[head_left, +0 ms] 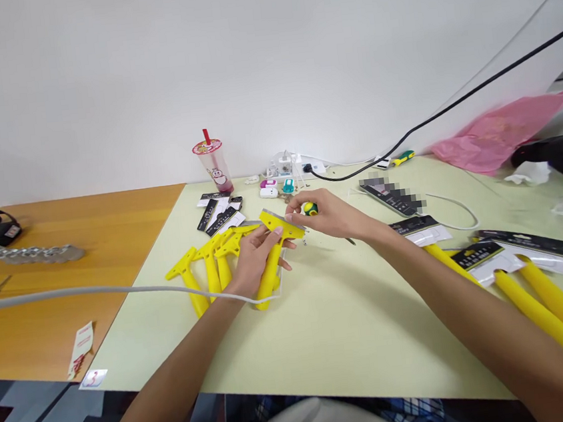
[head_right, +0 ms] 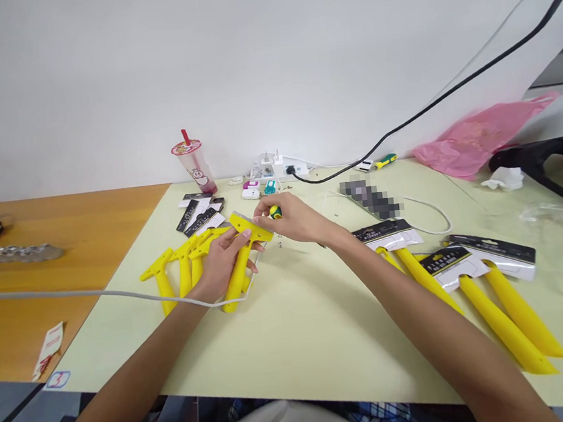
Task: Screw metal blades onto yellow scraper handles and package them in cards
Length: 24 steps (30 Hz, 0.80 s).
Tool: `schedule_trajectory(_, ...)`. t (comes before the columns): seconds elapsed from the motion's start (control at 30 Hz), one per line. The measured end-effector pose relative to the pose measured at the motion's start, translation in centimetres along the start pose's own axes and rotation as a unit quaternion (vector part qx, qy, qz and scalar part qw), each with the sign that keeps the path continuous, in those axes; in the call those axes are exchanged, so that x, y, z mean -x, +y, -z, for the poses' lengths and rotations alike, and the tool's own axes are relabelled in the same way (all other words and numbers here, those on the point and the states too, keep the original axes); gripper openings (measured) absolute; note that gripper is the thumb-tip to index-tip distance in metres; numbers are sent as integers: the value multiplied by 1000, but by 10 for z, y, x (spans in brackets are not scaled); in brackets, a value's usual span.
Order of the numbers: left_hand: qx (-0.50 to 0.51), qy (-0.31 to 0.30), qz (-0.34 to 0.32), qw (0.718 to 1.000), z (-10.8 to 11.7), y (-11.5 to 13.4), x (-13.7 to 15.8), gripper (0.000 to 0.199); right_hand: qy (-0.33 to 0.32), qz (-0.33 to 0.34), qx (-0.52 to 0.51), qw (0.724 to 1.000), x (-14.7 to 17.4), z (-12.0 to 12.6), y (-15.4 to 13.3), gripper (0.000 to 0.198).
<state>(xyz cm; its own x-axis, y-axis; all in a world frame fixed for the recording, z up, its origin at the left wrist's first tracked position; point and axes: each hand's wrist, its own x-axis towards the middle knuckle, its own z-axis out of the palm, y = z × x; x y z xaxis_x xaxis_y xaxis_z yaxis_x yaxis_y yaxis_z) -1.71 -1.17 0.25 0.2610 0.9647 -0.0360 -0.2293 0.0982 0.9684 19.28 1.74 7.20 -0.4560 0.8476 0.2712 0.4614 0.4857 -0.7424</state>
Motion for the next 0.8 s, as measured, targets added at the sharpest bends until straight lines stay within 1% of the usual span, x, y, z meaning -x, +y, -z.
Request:
schedule_trajectory(0.1, -12, -30, 5, 999, -2, 0, 3, 48, -16, -12, 14, 1000, 1, 1, -2, 30)
schedule_trajectory(0.27, -20, -64, 22, 997, -6, 2, 8, 52, -8, 2, 35, 999, 2, -3, -5, 23)
schedule_trajectory(0.5, -34, -73, 30, 996, -7, 0, 10, 48, -13, 9, 88, 996, 4, -14, -6, 9)
schedule_trajectory(0.57, -34, -71, 31, 996, -6, -1, 10, 47, -9, 5, 84, 996, 3, -15, -6, 7)
schedule_trajectory(0.63, -34, -74, 31, 996, -6, -2, 9, 46, -13, -12, 65, 998, 2, -14, -6, 6)
schedule_trajectory(0.8, -34, -80, 43, 995, -7, 0, 10, 48, -21, -87, 29, 996, -1, -13, -4, 9)
